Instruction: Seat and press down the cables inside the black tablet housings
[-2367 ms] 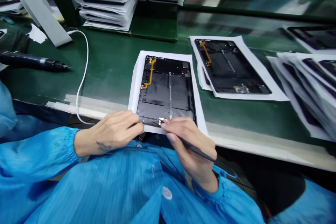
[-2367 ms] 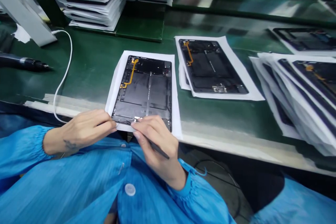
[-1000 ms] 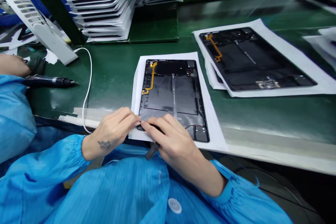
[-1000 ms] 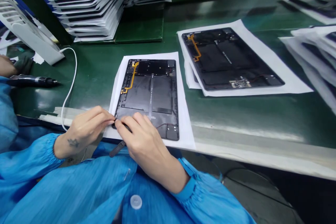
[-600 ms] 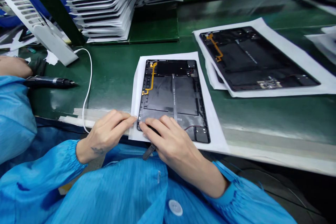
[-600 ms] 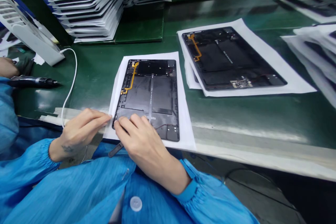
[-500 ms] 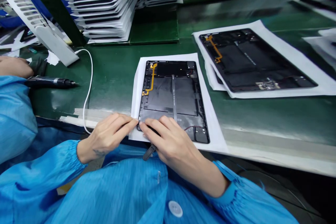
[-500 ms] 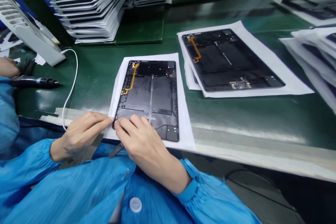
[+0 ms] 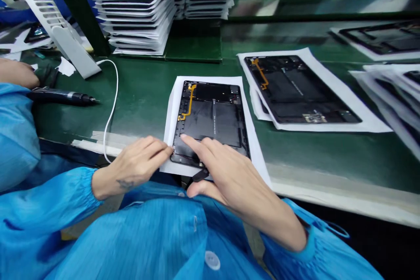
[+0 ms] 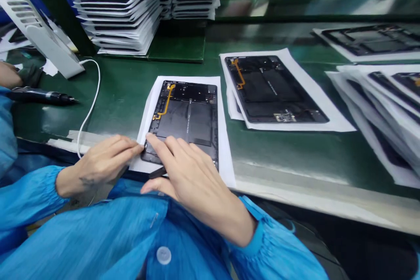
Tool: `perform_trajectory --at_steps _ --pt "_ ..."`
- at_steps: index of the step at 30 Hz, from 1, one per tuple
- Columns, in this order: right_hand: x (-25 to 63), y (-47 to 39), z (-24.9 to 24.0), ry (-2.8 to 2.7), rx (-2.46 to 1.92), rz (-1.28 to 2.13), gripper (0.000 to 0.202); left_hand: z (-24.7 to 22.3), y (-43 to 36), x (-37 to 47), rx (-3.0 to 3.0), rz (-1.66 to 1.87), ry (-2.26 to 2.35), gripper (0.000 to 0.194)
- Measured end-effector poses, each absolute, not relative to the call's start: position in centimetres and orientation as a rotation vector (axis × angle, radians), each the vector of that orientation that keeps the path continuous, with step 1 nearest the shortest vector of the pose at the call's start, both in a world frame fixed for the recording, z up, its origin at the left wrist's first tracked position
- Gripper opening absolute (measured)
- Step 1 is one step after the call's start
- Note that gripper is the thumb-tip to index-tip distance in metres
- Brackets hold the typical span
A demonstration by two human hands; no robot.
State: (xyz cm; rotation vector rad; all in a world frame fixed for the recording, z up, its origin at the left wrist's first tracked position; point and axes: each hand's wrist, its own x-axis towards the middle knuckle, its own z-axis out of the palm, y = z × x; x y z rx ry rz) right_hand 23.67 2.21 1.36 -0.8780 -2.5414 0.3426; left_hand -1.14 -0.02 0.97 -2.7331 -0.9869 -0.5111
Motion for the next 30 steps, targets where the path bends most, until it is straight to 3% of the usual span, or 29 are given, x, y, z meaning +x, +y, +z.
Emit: perform_trajectory --at_steps 4,9,14,19,30 --pt "23.8 1.8 1.1 -2.611 -0.864 0.421 0.060 0.0 1.4 -2.0 -2.829 -0.684 -1.203 0.037" --pt "23.9 1.4 1.5 -2.637 -0.829 0.422 0.064 -1.1 2.3 -2.1 -3.093 -0.633 -1.185 0.055" --pt "23.6 1.6 1.1 -2.516 -0.808 0.289 0.039 -1.4 2.2 -1.8 -3.128 -0.677 -1.217 0.055" --pt "22.9 2.0 0.4 -2.528 -0.757 0.365 0.048 -1.4 2.0 -1.7 -3.091 -0.723 -1.217 0.053" --pt "22.1 2.2 -0.9 -2.498 -0.805 0.143 0.027 -1.9 2.1 -1.5 -3.042 -0.758 -1.169 0.052"
